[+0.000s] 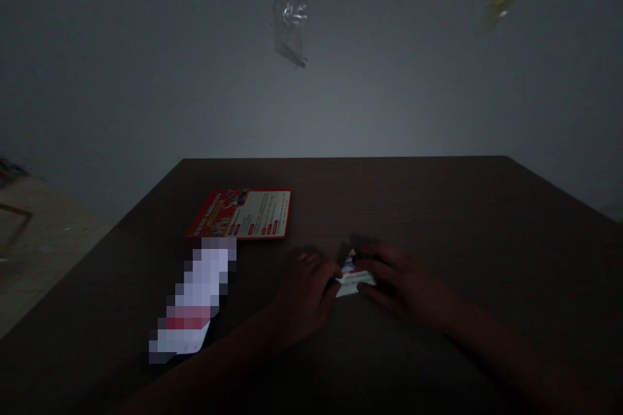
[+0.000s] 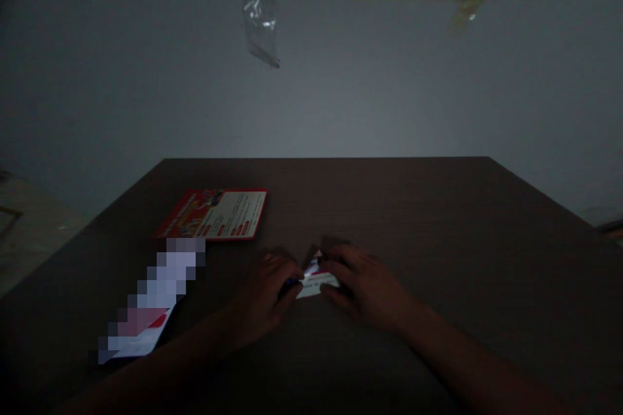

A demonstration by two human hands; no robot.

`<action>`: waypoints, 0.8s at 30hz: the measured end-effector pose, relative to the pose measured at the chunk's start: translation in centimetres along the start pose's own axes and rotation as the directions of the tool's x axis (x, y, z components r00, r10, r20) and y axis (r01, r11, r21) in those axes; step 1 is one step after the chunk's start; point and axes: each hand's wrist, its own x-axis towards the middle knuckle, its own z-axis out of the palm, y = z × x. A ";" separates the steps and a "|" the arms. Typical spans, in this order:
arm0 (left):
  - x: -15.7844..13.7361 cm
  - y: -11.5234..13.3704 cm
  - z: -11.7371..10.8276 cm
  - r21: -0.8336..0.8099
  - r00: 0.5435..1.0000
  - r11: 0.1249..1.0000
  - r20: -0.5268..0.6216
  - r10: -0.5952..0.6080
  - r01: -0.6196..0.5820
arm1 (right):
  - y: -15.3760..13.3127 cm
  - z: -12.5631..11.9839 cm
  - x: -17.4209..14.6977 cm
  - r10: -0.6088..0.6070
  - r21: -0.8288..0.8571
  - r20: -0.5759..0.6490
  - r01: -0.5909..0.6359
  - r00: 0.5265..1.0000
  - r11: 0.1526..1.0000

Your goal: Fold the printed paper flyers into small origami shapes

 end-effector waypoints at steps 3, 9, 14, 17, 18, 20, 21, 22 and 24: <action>0.3 -0.4 0.1 -0.006 0.996 0.997 -0.047 -0.076 0.076 | -0.3 -0.5 0.1 0.000 -0.077 0.049 0.004 0.999 0.997; 0.3 -0.5 0.3 -0.010 0.992 0.996 -0.089 -0.086 0.085 | -1.6 -0.5 0.1 -0.052 -0.154 0.068 0.062 0.996 0.986; 0.4 -0.5 0.7 0.021 0.989 0.994 -0.113 -0.100 0.103 | -2.1 0.8 0.3 -0.163 -0.054 0.087 0.168 0.983 0.984; 0.4 -0.5 0.7 0.045 0.986 0.992 -0.125 -0.108 0.114 | -2.1 1.4 0.5 -0.145 -0.010 0.066 0.146 0.987 0.989; 0.4 -0.4 0.7 0.054 0.986 0.992 -0.130 -0.102 0.110 | -2.1 1.6 0.6 -0.140 0.000 0.060 0.140 0.988 0.990; 0.4 -0.3 0.7 0.084 0.986 0.992 -0.146 -0.081 0.094 | -2.2 1.7 0.6 -0.129 0.006 0.047 0.129 0.991 0.992; 0.4 -0.3 0.7 0.105 0.986 0.991 -0.152 -0.066 0.083 | -2.2 1.8 0.6 -0.123 0.006 0.043 0.123 0.991 0.992; 0.3 -0.2 0.8 0.127 0.986 0.989 -0.155 -0.054 0.074 | -2.3 1.8 0.6 -0.117 0.007 0.043 0.117 0.992 0.993; 0.3 -0.2 0.8 0.161 0.988 0.985 -0.151 -0.038 0.063 | -2.4 1.8 0.6 -0.110 0.009 0.043 0.110 0.993 0.994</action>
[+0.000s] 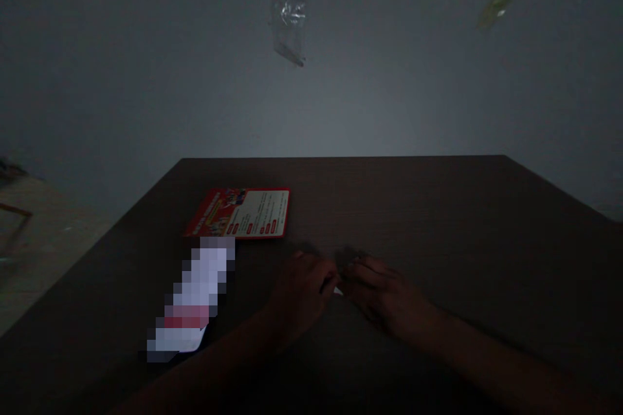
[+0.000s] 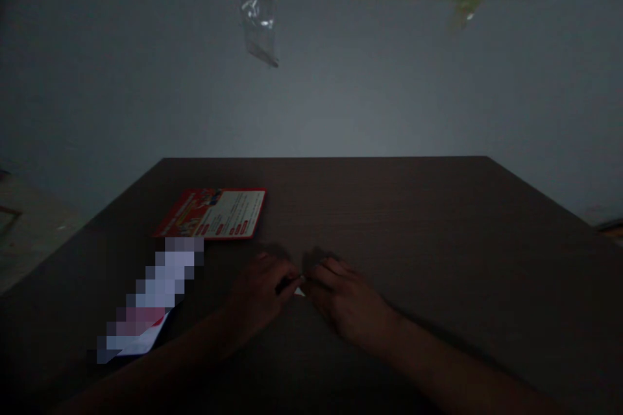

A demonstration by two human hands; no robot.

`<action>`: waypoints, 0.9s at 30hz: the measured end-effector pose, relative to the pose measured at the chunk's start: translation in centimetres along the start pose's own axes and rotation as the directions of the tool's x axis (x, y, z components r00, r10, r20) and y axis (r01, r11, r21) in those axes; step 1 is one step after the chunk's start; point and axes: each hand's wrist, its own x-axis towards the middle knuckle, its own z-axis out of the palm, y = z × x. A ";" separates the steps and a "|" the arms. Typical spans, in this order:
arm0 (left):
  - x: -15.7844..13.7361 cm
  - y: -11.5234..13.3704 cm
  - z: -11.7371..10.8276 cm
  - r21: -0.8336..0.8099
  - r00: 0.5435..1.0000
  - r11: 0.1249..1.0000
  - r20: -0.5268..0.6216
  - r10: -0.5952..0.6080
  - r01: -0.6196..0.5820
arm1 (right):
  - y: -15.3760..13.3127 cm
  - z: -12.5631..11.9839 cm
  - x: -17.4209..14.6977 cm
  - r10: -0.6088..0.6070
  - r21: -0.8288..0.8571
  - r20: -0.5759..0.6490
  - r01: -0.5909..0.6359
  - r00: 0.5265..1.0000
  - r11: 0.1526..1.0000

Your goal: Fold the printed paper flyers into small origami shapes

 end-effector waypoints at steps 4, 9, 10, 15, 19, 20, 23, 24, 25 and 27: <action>-0.2 0.1 0.1 -0.008 0.999 1.000 0.032 -0.004 0.004 | 0.0 0.0 0.1 -0.003 0.003 -0.012 0.003 1.000 1.000; -0.6 0.4 -0.3 -0.061 0.997 0.998 0.080 -0.020 0.025 | 0.1 0.1 0.2 0.009 0.014 -0.007 -0.009 1.000 1.000; -0.7 0.5 -0.4 -0.066 0.996 0.998 0.088 -0.017 0.023 | 0.0 0.1 0.2 0.010 0.015 -0.008 -0.010 1.000 1.000; -0.9 0.6 -0.9 -0.079 0.993 0.996 0.103 0.050 -0.041 | 0.0 0.1 0.3 0.010 0.015 -0.010 -0.010 1.000 1.000; -0.9 0.7 -1.0 -0.026 0.985 0.996 0.145 0.089 -0.086 | 0.0 0.0 0.3 0.006 -0.019 -0.010 -0.006 1.000 1.000; -0.9 0.7 -1.1 -0.011 0.984 0.996 0.154 0.091 -0.090 | 0.0 -0.1 0.2 0.002 -0.023 -0.001 -0.002 1.000 1.000; -1.0 0.8 -1.2 0.013 0.982 0.995 0.165 0.094 -0.097 | 0.0 -0.4 0.2 -0.010 -0.004 0.025 0.010 1.000 1.000; -1.0 0.8 -1.2 0.013 0.981 0.995 0.170 0.095 -0.098 | 0.0 -0.5 0.1 -0.015 0.003 0.023 0.015 1.000 1.000; -1.0 0.9 -1.3 0.010 0.981 0.996 0.175 0.089 -0.092 | 0.1 -0.5 0.1 -0.023 0.005 0.017 0.023 1.000 1.000; -0.9 0.9 -1.3 -0.005 0.981 0.997 0.182 0.070 -0.071 | 0.2 -0.4 0.0 -0.029 -0.007 0.009 0.029 1.000 1.000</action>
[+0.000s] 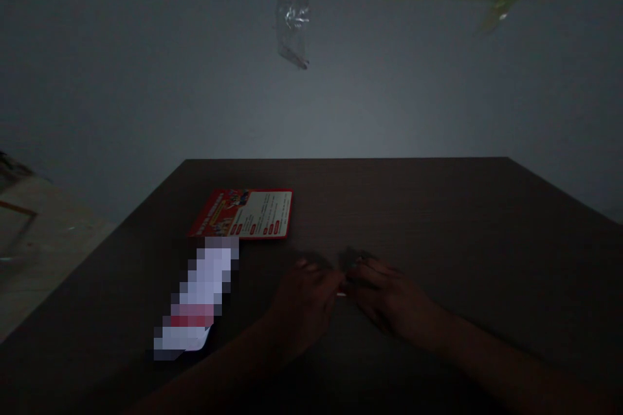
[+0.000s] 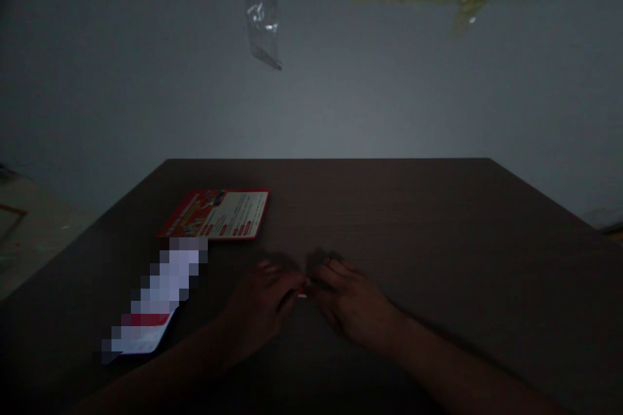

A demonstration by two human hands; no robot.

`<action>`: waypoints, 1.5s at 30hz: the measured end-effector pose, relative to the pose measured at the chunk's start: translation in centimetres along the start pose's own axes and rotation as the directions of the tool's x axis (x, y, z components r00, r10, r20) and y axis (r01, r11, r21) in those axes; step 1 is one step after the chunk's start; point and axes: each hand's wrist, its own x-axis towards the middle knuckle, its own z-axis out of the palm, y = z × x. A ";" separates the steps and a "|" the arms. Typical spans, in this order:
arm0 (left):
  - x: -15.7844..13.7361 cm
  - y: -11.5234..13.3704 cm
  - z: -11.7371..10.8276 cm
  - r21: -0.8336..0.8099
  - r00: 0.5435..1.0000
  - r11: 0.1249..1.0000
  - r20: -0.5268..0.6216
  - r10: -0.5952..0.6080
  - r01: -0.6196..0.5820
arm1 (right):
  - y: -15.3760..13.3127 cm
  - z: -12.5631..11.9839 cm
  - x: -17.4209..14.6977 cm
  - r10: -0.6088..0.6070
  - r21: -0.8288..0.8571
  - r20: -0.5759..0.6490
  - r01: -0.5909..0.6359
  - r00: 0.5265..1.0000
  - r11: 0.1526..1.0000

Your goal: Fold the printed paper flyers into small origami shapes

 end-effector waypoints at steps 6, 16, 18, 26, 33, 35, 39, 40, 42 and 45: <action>0.4 0.0 -0.2 -0.069 0.998 0.998 -0.065 -0.015 0.010 | 0.3 0.5 -0.3 -0.016 -0.019 0.015 0.017 1.000 1.000; 0.2 -1.2 -0.6 -0.092 0.977 0.974 -0.024 -0.211 0.208 | 0.0 -0.1 -0.2 -0.015 0.014 0.010 0.014 1.000 1.000; 0.1 -1.6 -0.6 -0.078 0.973 0.970 0.002 -0.232 0.232 | 0.0 -0.1 -0.2 -0.010 0.017 0.015 0.010 1.000 1.000; 0.6 -1.8 0.1 -0.024 0.974 0.974 -0.017 -0.226 0.226 | -0.1 -0.1 -0.2 0.000 0.020 0.041 -0.001 0.999 1.000; 1.7 -0.9 0.9 0.022 0.975 0.976 -0.063 -0.215 0.217 | -0.3 -0.2 0.0 -0.011 0.032 -0.002 0.011 1.000 0.999; 1.7 -1.0 1.0 0.031 0.975 0.977 -0.070 -0.210 0.212 | -0.3 -0.3 0.1 -0.010 0.038 -0.001 0.010 1.000 0.999; 1.3 -1.3 0.6 0.032 0.980 0.980 -0.034 -0.196 0.197 | -0.3 -0.2 0.0 0.007 0.031 0.026 -0.008 1.000 0.999; 1.1 -1.4 0.4 0.030 0.981 0.981 -0.016 -0.191 0.191 | -0.3 -0.2 0.0 0.007 0.028 0.030 -0.008 1.000 1.000; 0.8 -1.7 0.0 0.020 0.985 0.985 0.016 -0.175 0.174 | -0.2 -0.2 -0.1 0.003 0.025 0.028 -0.004 1.000 1.000; 0.5 -2.0 -0.5 0.012 0.986 0.989 0.065 -0.150 0.150 | -0.2 -0.2 -0.1 0.004 0.032 0.020 -0.005 1.000 0.999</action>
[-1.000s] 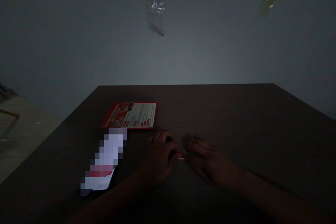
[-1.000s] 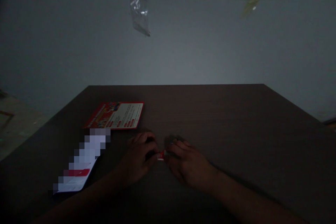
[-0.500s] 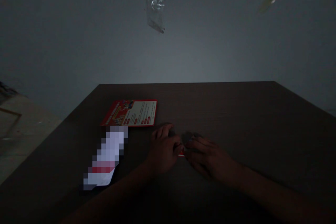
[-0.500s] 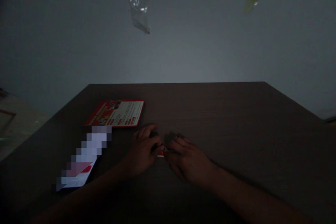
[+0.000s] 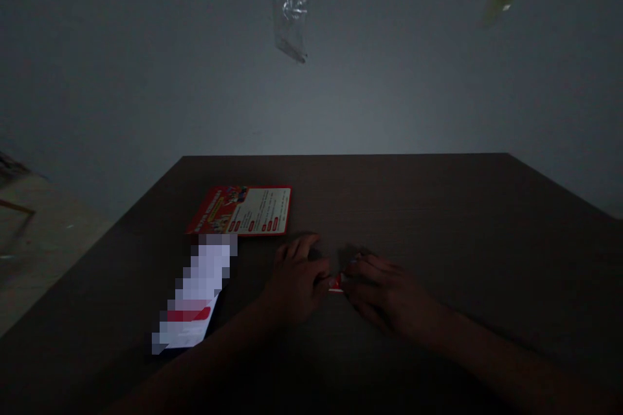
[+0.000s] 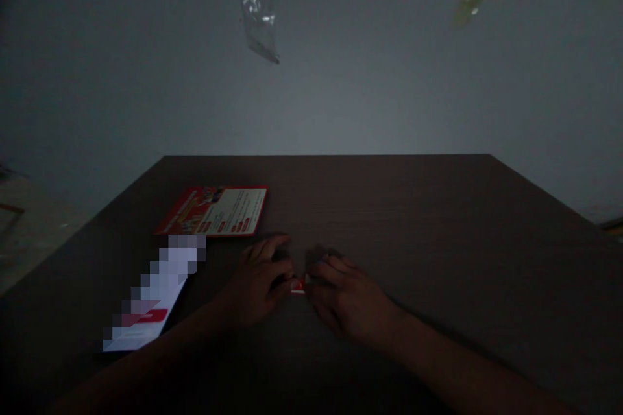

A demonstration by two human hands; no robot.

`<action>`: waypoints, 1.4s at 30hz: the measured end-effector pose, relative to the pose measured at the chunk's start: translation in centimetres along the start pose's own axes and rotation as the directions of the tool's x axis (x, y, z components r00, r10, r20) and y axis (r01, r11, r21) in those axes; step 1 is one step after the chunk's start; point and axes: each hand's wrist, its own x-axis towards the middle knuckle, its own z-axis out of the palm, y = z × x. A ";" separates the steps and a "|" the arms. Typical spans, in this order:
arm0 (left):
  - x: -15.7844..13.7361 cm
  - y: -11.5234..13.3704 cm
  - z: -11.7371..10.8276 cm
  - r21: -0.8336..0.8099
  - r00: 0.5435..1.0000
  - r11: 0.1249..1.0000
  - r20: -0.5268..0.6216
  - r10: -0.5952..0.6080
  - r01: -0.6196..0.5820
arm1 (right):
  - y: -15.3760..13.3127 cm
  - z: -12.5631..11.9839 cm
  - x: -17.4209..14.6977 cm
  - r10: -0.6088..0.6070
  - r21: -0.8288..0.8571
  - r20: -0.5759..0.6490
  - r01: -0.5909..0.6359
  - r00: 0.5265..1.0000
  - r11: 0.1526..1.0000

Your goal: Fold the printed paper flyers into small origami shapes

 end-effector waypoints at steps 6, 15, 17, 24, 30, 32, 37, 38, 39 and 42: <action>-0.2 0.5 0.1 -0.088 0.996 0.994 -0.067 0.063 -0.068 | 0.1 -0.3 0.0 0.012 0.028 0.018 -0.012 1.000 1.000; 0.1 1.2 -0.2 -0.144 0.968 0.957 -0.035 0.249 -0.252 | 0.3 -0.7 0.2 0.033 0.097 0.039 -0.037 0.999 0.995; 0.2 1.0 -0.1 -0.126 0.961 0.953 -0.031 0.274 -0.276 | 0.4 -0.7 0.2 0.027 0.104 0.041 -0.031 0.999 0.994; 0.3 0.8 0.1 -0.029 0.945 0.945 -0.025 0.326 -0.327 | 1.3 -1.0 -0.1 0.017 0.109 -0.032 -0.014 0.999 0.994; 0.2 0.7 0.0 -0.002 0.940 0.941 -0.034 0.338 -0.339 | 4.0 -1.4 -1.3 0.142 0.045 -0.176 -0.136 0.974 0.990; 0.2 0.7 0.0 0.010 0.944 0.945 -0.041 0.328 -0.328 | 4.9 -1.6 -1.7 0.195 0.014 -0.172 -0.195 0.966 0.981; 0.2 0.6 -0.2 0.065 0.962 0.962 -0.046 0.270 -0.266 | 5.1 -1.7 -1.8 0.250 -0.001 -0.139 -0.253 0.958 0.967; 0.2 0.7 -0.3 0.080 0.963 0.962 -0.049 0.265 -0.260 | 4.8 -1.7 -1.6 0.243 0.017 -0.133 -0.243 0.961 0.970; 0.2 0.7 -0.3 0.094 0.964 0.962 -0.050 0.261 -0.256 | 4.5 -1.7 -1.4 0.232 0.041 -0.129 -0.229 0.964 0.973; 0.1 0.8 -0.4 0.117 0.968 0.963 -0.047 0.248 -0.241 | 3.3 -1.4 -0.7 0.192 0.120 -0.123 -0.177 0.974 0.977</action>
